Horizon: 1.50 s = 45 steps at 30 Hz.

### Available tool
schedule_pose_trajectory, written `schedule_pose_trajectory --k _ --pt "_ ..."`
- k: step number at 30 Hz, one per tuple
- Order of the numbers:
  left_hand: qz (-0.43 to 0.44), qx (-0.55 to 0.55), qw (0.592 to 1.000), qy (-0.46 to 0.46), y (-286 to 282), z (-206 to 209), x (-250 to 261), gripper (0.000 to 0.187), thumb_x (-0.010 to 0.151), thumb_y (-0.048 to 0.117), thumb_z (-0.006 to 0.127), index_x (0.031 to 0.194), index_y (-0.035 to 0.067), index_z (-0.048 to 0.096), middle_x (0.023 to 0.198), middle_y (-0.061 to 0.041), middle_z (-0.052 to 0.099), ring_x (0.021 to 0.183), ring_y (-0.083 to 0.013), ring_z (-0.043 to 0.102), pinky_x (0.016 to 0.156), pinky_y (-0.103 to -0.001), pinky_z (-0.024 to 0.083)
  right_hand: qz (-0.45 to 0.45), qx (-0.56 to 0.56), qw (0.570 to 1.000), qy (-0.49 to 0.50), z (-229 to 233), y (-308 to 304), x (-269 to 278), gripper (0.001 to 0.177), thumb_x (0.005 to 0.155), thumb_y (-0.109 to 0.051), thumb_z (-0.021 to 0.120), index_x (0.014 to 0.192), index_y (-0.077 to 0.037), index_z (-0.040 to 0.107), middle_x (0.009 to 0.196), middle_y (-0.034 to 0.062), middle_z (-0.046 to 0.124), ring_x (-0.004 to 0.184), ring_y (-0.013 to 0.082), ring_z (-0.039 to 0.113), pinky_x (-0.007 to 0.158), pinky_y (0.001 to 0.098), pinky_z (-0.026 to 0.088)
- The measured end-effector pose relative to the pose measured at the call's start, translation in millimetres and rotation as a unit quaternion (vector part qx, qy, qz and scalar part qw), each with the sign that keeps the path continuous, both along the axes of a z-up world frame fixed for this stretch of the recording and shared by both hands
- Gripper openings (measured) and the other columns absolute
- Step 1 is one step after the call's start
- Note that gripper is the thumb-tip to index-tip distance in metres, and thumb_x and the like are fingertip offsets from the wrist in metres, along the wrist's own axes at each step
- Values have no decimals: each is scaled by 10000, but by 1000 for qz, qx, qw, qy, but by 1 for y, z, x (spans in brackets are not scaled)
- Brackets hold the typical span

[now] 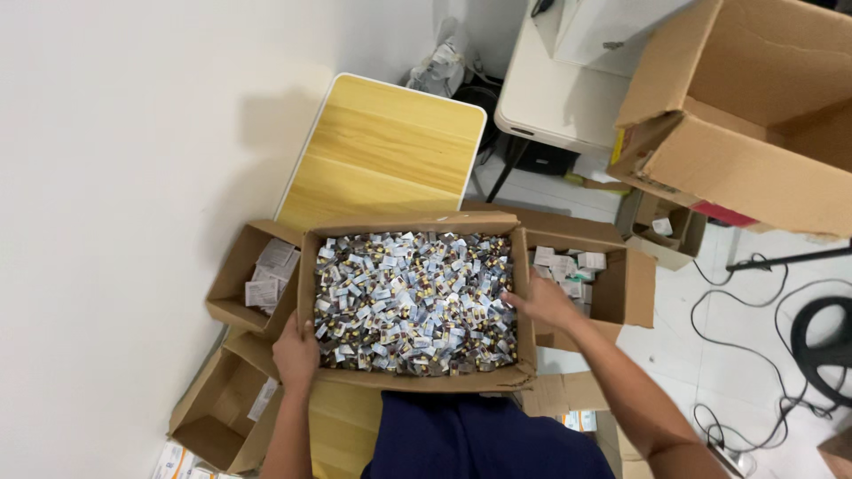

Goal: The person arranges small white boxes with orange labels into a larger cardboard box. They pick up the boxes from a nearby tray and place them in neat rows inside the box, adjusting their positions to fit more items.

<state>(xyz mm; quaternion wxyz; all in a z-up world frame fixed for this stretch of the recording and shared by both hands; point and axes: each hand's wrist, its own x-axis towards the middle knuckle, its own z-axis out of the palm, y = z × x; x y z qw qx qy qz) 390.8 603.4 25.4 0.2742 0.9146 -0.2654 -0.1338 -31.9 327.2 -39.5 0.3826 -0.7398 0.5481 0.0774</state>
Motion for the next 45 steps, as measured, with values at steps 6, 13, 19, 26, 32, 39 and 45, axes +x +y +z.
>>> schedule_pose_trajectory --k 6,13,19,26,32,39,45 --pt "-68 -15 997 -33 -33 5 0 378 951 209 654 1327 179 679 1064 -250 716 1005 -465 672 856 -525 534 26 -172 984 -44 -35 -47 -3 409 844 -346 704 962 45 726 932 315 702 916 489 686 832 545 549" --pt "-95 -19 990 -101 -166 -15 34 321 932 184 650 1241 106 687 954 -248 722 916 -467 681 791 -574 526 -76 -219 970 -72 -33 -160 22 337 798 -226 665 1030 10 731 976 331 697 976 515 653 870 565 514" --pt "-101 -60 973 -197 -265 2 89 431 984 85 573 1411 58 527 1074 -278 704 995 -460 671 849 -564 512 -201 -217 952 -74 -48 -230 93 369 829 -285 692 1023 26 732 1027 318 705 1017 475 680 904 512 532" --pt "-250 -185 926 -213 -284 32 8 398 961 111 670 1343 24 598 1288 -245 654 1180 -426 619 1010 -520 475 -178 -274 928 -177 -41 -205 201 672 933 -625 695 1160 7 677 985 261 732 950 442 710 830 508 554" --pt "-399 -233 869 -178 -294 31 -99 363 987 125 627 1338 33 618 1382 -192 641 1299 -380 591 1073 -512 452 -90 -208 920 -319 4 -144 154 550 1019 -384 617 1416 -11 550 1017 184 725 883 305 714 803 418 563" --pt "-570 -233 781 -100 -281 -3 -239 365 962 152 636 1313 49 641 1363 -157 662 1313 -344 589 1078 -517 438 -139 -171 931 -292 -1 -31 -7 501 938 -206 704 1399 -66 569 1188 175 667 979 261 702 782 377 589" --pt "-707 -192 680 30 -224 -79 -367 322 957 155 658 1264 61 650 1254 -135 706 1261 -320 631 1070 -471 471 -344 -186 908 -152 -63 129 -165 462 925 -180 716 1367 -103 610 1160 159 695 945 278 707 828 397 570"
